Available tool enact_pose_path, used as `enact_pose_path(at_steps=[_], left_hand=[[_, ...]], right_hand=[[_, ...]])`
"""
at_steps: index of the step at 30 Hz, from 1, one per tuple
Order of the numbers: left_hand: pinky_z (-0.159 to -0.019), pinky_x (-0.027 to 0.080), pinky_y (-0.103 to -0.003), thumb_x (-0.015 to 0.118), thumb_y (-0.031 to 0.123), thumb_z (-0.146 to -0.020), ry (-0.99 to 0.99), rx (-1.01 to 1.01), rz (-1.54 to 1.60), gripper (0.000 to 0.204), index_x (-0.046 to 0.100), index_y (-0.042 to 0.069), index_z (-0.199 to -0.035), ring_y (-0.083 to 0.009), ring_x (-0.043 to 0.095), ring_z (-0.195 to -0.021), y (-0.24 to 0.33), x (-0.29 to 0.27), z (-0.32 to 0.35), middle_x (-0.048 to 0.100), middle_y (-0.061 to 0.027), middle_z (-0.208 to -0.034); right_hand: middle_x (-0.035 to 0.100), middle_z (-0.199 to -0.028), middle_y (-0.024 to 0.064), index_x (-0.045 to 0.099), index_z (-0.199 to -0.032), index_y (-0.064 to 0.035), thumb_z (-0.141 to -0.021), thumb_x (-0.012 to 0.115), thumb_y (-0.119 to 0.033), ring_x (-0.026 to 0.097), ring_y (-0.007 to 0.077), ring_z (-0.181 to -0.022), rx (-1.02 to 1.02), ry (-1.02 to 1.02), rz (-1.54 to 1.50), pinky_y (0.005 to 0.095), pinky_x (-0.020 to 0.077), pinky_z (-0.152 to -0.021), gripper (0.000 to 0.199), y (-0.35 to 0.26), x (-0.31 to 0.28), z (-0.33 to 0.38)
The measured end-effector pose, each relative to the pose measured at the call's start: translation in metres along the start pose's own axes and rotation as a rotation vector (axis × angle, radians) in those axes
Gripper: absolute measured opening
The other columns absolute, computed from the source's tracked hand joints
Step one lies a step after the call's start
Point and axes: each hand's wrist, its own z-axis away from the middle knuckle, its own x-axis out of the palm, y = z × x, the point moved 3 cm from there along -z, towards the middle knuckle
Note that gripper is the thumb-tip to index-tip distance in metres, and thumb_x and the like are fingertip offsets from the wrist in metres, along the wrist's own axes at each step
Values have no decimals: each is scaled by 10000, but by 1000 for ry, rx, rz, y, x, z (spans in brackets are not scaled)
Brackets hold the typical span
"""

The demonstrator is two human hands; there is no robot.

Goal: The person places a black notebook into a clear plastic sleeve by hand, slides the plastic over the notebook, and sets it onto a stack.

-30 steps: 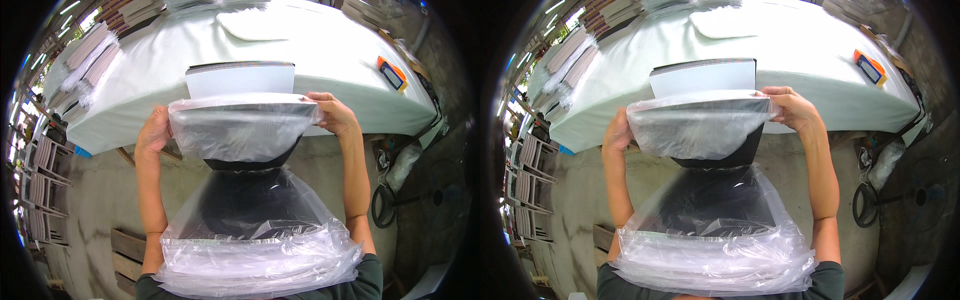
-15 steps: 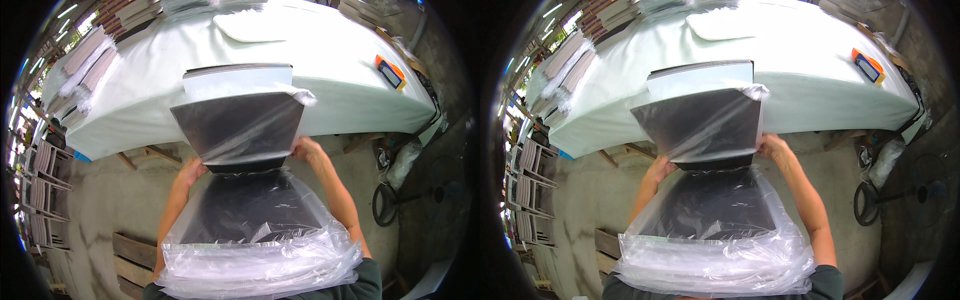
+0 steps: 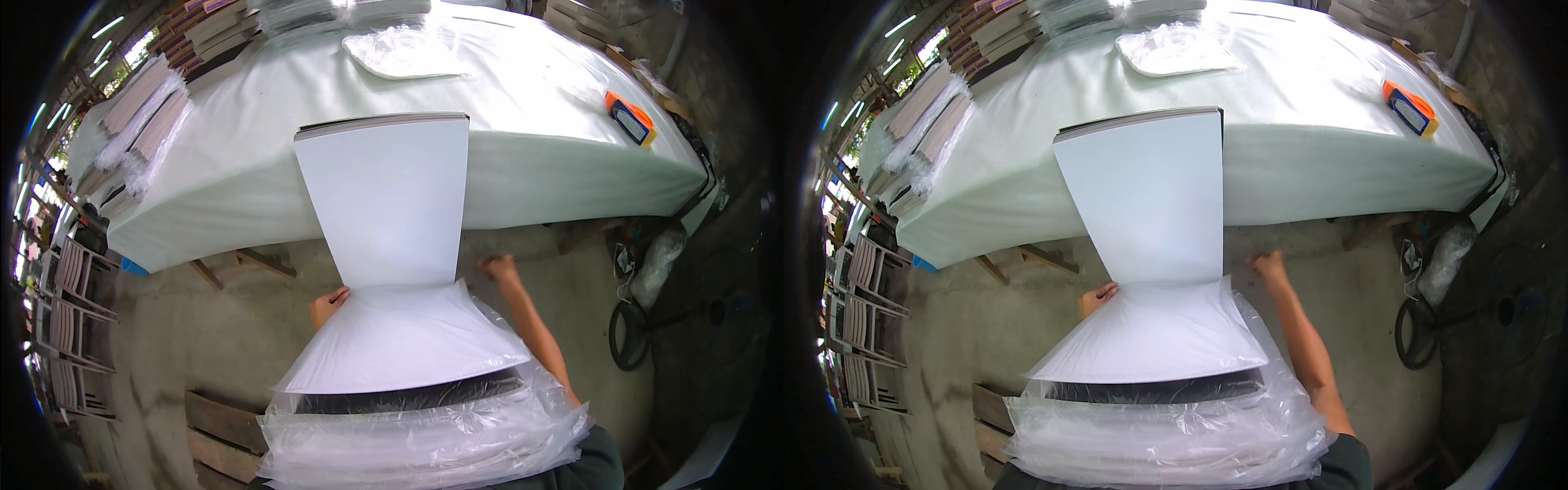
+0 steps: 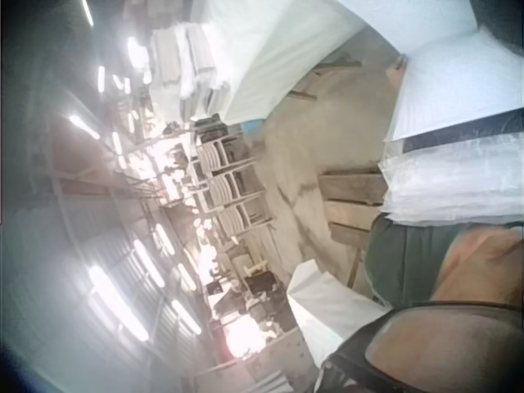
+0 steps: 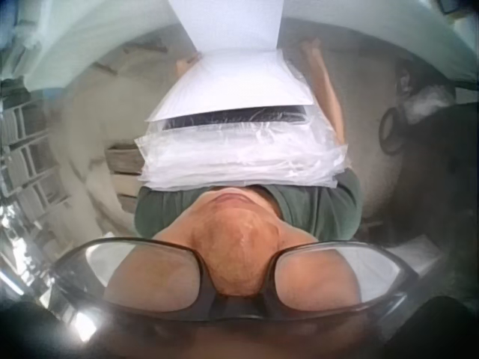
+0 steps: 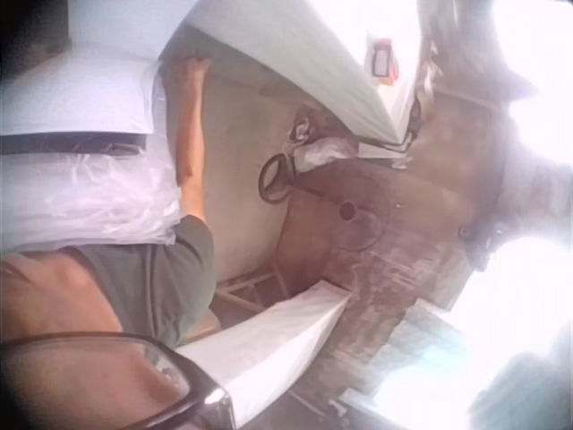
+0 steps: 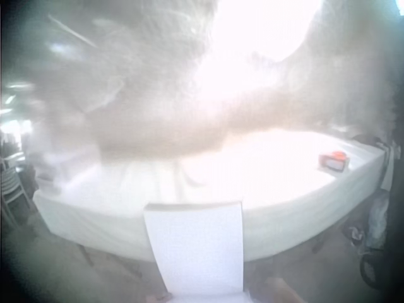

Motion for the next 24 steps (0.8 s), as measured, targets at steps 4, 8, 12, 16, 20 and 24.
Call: enact_pose_path(at_steps=[4, 8, 12, 16, 20, 24], left_hand=[[-591, 481, -290, 626, 102, -796, 169, 164, -493, 217, 682, 75, -1003, -123, 625, -675, 19, -53, -3, 666, -168, -869], [-717, 486, -247, 535, 4, -855, 357, 493, -89, 275, 619, 21, -1117, -135, 629, -890, 135, -104, -24, 638, -107, -1101], [-843, 444, -222, 495, -31, -873, 368, 677, 101, 267, 623, 5, -1105, -143, 599, -1012, 259, -120, -16, 624, -82, -1138], [-904, 424, -254, 491, -67, -855, 103, 779, 221, 271, 635, -3, -1075, -167, 575, -1070, 317, -102, 0, 610, -106, -1158], [-957, 427, -318, 477, -131, -821, -93, 940, 116, 299, 635, -26, -1052, -196, 548, -1118, 342, -89, 8, 600, -125, -1165], [-977, 425, -354, 466, -157, -806, -114, 926, 192, 310, 634, -42, -1039, -233, 527, -1145, 347, -96, -4, 605, -135, -1147]], right_hand=[[499, -658, 6, 525, -745, 1, -862, 567, -108, 428, 95, -631, -737, 698, -171, 250, 370, -592, 165, -168, -81, 8], [554, -747, 97, 560, -863, 22, -788, 622, -2, 525, 175, -703, -1361, 620, 80, 281, 436, -715, 100, -319, -80, 17], [564, -1107, 122, 543, -1143, -47, -749, 656, -31, 544, 243, -1012, -1369, 262, 583, 367, 440, -877, 410, -390, 2, -78], [573, -1113, 146, 564, -1119, -54, -766, 617, -42, 559, 299, -1039, -1125, 82, 1109, 399, 463, -868, 357, -410, 58, -145], [619, -892, 139, 585, -833, -25, -703, 506, 54, 595, 325, -858, -1243, 76, 1169, 412, 473, -713, 171, -412, 63, -153], [567, -716, 117, 513, -738, -3, -698, 481, 74, 542, 310, -689, -1412, -168, 922, 401, 410, -603, 92, -400, 61, -117]])
